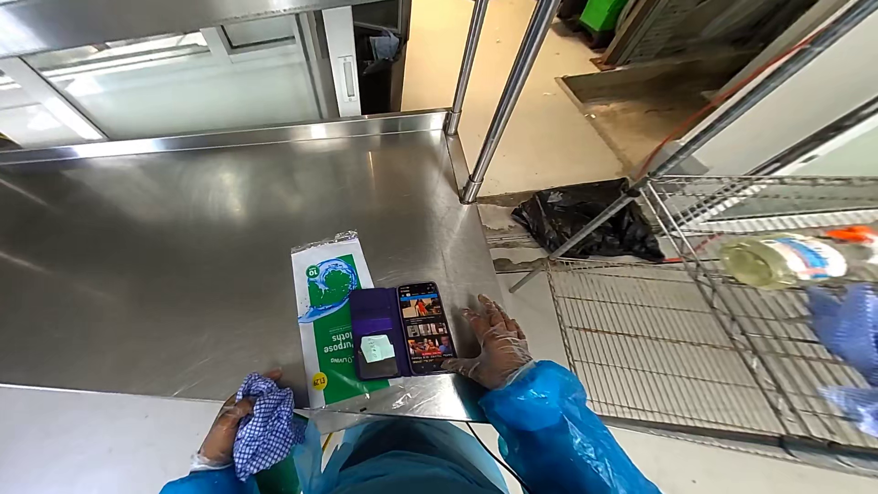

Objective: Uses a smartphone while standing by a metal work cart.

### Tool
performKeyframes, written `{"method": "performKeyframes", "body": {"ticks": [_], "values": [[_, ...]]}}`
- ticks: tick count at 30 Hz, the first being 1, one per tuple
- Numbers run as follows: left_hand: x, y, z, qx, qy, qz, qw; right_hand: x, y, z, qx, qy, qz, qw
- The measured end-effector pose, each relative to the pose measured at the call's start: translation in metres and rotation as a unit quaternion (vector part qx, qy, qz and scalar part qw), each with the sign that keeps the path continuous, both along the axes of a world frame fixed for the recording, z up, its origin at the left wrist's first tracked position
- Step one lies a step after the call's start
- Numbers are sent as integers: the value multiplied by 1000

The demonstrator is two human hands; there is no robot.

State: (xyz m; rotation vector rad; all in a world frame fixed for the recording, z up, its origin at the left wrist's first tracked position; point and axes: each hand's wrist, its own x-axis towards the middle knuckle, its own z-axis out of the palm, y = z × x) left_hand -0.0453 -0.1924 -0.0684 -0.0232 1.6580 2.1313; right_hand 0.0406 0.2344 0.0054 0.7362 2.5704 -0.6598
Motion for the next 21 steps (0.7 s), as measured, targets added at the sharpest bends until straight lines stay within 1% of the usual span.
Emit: {"method": "performKeyframes", "body": {"ticks": [4, 7, 9, 13, 17, 21], "values": [[0, -2, -1, -9, -1, -1, 1000, 3, 0, 2, 2, 30, -2, 1000], [-1, -2, 0, -16, 2, -12, 1000, 1, 0, 1, 6, 8, 4, 1000], [0, 0, 4, -41, 2, -11, 999, 2, 0, 0, -5, 26, -4, 1000], [0, -1, 0, -24, 2, -5, 1000, 7, 3, 2, -8, 102, -21, 995], [-1, -5, -4, -2, 3, -16, 1000, 7, 7, 2, -18, 110, -39, 993], [-1, -4, -1, -3, -2, -14, 1000, 6, 8, -3, -11, 136, -49, 989]]}}
